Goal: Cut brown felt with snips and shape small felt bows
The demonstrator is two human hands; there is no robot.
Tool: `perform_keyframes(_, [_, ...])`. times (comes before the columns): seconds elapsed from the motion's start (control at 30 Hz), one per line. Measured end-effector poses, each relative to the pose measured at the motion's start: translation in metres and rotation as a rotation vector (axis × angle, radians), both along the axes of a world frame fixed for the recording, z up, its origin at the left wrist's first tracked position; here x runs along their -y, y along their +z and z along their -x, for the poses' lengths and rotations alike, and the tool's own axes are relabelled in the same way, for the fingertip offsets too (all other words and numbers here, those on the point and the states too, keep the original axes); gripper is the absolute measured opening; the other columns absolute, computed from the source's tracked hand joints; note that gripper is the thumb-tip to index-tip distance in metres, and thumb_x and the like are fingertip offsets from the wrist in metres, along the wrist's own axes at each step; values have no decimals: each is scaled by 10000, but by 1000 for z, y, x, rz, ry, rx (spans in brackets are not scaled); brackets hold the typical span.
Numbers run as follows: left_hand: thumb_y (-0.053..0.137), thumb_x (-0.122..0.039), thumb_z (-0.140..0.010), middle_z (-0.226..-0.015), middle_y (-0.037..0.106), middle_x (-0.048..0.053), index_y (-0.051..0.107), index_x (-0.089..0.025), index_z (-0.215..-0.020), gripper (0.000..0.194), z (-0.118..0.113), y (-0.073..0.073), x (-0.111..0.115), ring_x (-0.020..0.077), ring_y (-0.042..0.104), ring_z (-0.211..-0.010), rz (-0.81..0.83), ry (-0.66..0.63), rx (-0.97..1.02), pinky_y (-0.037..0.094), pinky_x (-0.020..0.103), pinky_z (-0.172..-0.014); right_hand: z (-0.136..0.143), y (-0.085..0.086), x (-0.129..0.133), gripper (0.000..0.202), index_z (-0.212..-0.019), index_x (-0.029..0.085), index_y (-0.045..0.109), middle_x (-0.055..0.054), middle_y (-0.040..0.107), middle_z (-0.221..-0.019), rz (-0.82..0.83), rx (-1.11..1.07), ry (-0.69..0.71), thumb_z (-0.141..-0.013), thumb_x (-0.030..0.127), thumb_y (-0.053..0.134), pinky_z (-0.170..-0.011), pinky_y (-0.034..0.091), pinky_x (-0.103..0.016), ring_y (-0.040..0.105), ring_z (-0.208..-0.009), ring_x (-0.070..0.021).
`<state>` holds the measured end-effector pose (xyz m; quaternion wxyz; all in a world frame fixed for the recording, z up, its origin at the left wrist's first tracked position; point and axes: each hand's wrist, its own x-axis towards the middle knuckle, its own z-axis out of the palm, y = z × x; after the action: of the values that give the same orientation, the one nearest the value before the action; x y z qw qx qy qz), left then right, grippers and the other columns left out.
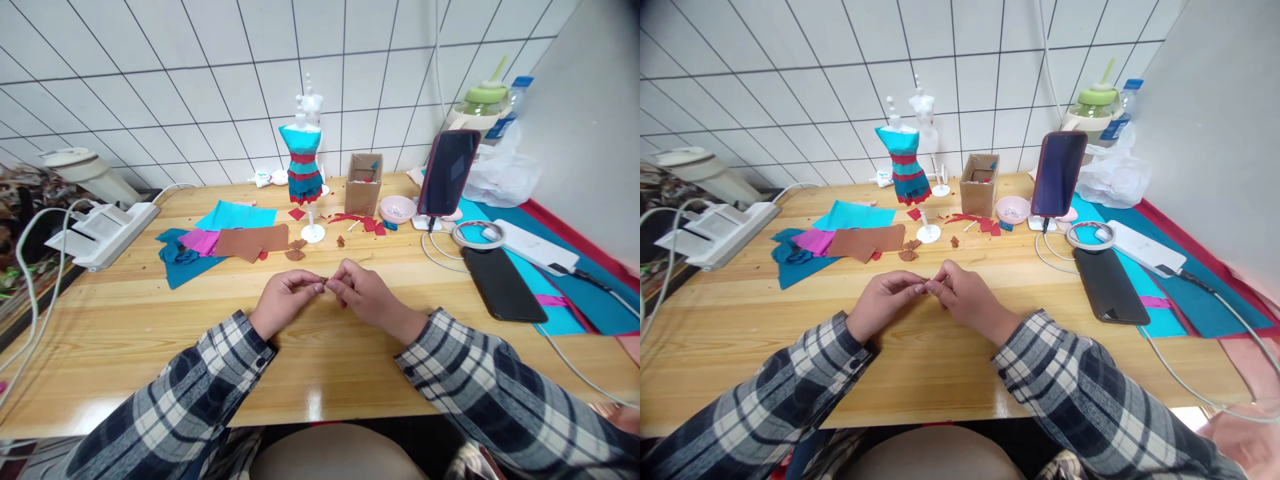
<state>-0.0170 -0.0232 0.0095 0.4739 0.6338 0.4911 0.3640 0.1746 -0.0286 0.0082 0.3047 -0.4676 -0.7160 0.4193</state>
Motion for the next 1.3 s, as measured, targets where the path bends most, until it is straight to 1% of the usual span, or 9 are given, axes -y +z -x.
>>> perform_keyframes(0.23, [712,-341,-743,-827,746,57,724,-151,-810,201,1,-1,0,172,670,-779,-29,-16,-15,517,274,-769,-1,0,-1,248,-790,208,511,61,596,-544,-27,17,-13,-889,435,518,-504,353,-207,496,-472,-92])
perform_keyframes(0.4, [715,-351,-738,-816,747,58,724,-151,-807,212,1,0,0,176,673,-767,-29,-21,-11,523,279,-755,-1,-1,-2,258,-792,210,495,56,618,-543,36,-42,-17,-882,450,521,-478,338,-207,483,-456,-92])
perform_keyframes(0.57, [732,-366,-716,-841,751,74,715,-146,-824,246,1,0,0,185,679,-771,0,40,58,532,304,-770,0,1,-2,256,-883,217,498,47,658,-584,113,-101,-7,-889,473,500,-465,326,-207,470,-451,-97])
perform_keyframes(0.7, [748,-385,-693,-837,749,75,703,-145,-816,273,0,-1,0,185,680,-762,26,73,90,538,313,-766,0,2,-2,254,-874,215,499,41,672,-600,126,-83,7,-885,469,505,-463,316,-208,467,-448,-95])
perform_keyframes(1.03, [722,-377,-728,-876,745,82,703,-140,-830,258,0,-1,0,188,673,-797,2,18,42,525,312,-794,1,1,-2,266,-840,214,491,41,666,-588,124,-87,-14,-884,476,507,-478,333,-207,480,-453,-97])
perform_keyframes(1.3, [720,-385,-727,-860,747,68,703,-152,-811,248,0,1,-1,183,673,-788,-10,20,19,532,309,-791,2,-1,-1,277,-824,212,488,41,634,-555,154,-133,-9,-872,484,521,-465,327,-204,475,-450,-99])
